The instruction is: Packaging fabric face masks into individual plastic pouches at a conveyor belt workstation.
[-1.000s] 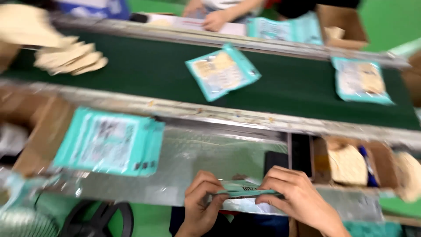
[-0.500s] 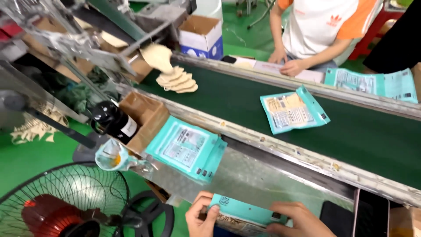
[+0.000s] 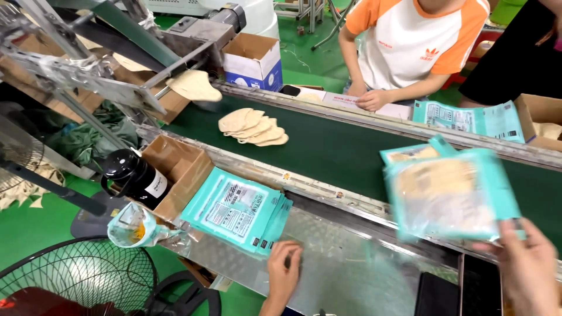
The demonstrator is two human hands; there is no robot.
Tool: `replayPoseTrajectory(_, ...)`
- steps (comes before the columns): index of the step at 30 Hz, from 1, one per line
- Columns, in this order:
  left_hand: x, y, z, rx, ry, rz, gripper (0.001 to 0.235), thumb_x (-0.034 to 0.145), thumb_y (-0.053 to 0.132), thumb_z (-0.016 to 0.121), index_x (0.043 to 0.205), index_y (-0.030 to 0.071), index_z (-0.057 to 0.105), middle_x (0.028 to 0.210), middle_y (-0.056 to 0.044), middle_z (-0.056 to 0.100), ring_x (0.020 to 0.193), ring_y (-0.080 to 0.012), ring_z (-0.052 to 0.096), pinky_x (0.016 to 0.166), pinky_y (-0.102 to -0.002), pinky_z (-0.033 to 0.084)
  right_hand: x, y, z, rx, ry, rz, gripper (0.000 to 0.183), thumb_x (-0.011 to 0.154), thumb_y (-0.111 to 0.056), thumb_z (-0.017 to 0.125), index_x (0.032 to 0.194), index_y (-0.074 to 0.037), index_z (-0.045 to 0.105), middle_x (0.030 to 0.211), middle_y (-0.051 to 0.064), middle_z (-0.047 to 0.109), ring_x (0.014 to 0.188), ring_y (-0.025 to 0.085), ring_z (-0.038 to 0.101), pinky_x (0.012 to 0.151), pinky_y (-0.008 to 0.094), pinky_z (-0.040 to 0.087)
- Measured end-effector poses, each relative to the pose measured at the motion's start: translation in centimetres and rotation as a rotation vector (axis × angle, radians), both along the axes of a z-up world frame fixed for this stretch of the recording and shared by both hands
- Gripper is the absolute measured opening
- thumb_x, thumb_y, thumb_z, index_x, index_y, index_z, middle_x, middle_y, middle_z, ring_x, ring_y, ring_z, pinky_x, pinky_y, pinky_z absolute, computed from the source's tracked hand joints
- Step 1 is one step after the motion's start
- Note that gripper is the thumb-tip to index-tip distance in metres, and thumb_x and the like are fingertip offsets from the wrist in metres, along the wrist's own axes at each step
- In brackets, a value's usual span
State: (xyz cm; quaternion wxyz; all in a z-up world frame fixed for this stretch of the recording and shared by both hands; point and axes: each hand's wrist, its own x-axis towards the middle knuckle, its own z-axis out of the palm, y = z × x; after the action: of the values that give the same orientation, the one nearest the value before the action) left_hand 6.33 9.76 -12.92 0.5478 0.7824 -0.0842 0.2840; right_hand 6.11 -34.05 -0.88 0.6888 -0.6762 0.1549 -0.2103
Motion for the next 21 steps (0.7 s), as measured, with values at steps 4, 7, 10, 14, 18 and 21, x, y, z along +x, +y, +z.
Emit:
replayPoseTrajectory(4, -0.1, -0.1, -0.6, 0.002, 0.210, -0.059, 0.009, 0.085, 0.007, 0.073, 0.091, -0.001, 0.073, 0.095, -0.011, 0.072, 0.081, -0.0247, 0.064, 0.067, -0.032, 0.051, -0.6, -3.5, -3.6, -0.285, 0.072, -0.184, 0.051, 0.110, -0.016, 0.055, 0.153, 0.001, 0.034, 0.111, 0.017, 0.064, 0.095, 0.028, 0.068, 0.080, 0.040, 0.058)
replayPoseTrajectory(7, -0.1, -0.2, -0.9, -0.065, 0.218, -0.011, 0.009, 0.086, 0.007, 0.073, 0.093, 0.001, 0.074, 0.085, -0.010, 0.070, 0.078, -0.0234, 0.064, 0.066, -0.033, 0.051, -1.6, -5.6, -9.1, -0.460, -0.056, -0.329, 0.054, 0.106, -0.006, 0.060, 0.153, 0.008, 0.037, 0.115, 0.018, 0.065, 0.095, 0.025, 0.065, 0.074, 0.037, 0.057)
replayPoseTrajectory(10, 0.0, -0.1, -1.0, -0.032, 0.297, -0.035, 0.007, 0.088, 0.007, 0.074, 0.091, 0.001, 0.074, 0.080, -0.010, 0.068, 0.073, -0.0230, 0.062, 0.066, -0.033, 0.049, -3.5, -3.4, -11.3, -0.546, -0.048, -0.244, 0.027, 0.119, -0.004, 0.066, 0.136, 0.009, 0.051, 0.095, 0.019, 0.063, 0.082, 0.022, 0.065, 0.075, 0.031, 0.057)
replayPoseTrajectory(14, 2.5, 0.9, 0.5, 0.114, 0.069, 0.066, 0.020, 0.085, 0.012, 0.076, 0.102, 0.004, 0.070, 0.096, -0.013, 0.070, 0.087, -0.0309, 0.067, 0.076, -0.039, 0.053, -3.8, 1.9, -9.9, -0.481, 0.039, -0.122, 0.023, 0.103, -0.009, 0.070, 0.123, 0.002, 0.069, 0.086, 0.008, 0.069, 0.074, 0.010, 0.064, 0.071, 0.024, 0.051)
replayPoseTrajectory(18, 11.6, 3.1, 10.7, 0.528, -0.089, 0.297, 0.082, 0.081, 0.018, 0.079, 0.151, -0.002, 0.042, 0.138, -0.028, 0.053, 0.128, -0.0484, 0.046, 0.108, -0.053, 0.038, -4.5, 5.0, -7.5, -0.425, 0.133, -0.048, 0.022, 0.098, -0.008, 0.070, 0.118, 0.001, 0.075, 0.087, 0.006, 0.072, 0.077, 0.007, 0.064, 0.073, 0.022, 0.052)
replayPoseTrajectory(21, 21.7, 5.2, 11.2, 0.830, -0.047, 0.251, 0.098, 0.071, 0.022, 0.083, 0.150, -0.012, 0.034, 0.147, -0.032, 0.042, 0.139, -0.0481, 0.039, 0.115, -0.052, 0.035, -5.0, 5.4, -7.3, -0.394, 0.125, -0.003, 0.020, 0.097, -0.008, 0.069, 0.115, 0.001, 0.074, 0.086, 0.005, 0.073, 0.078, 0.006, 0.066, 0.073, 0.022, 0.053)
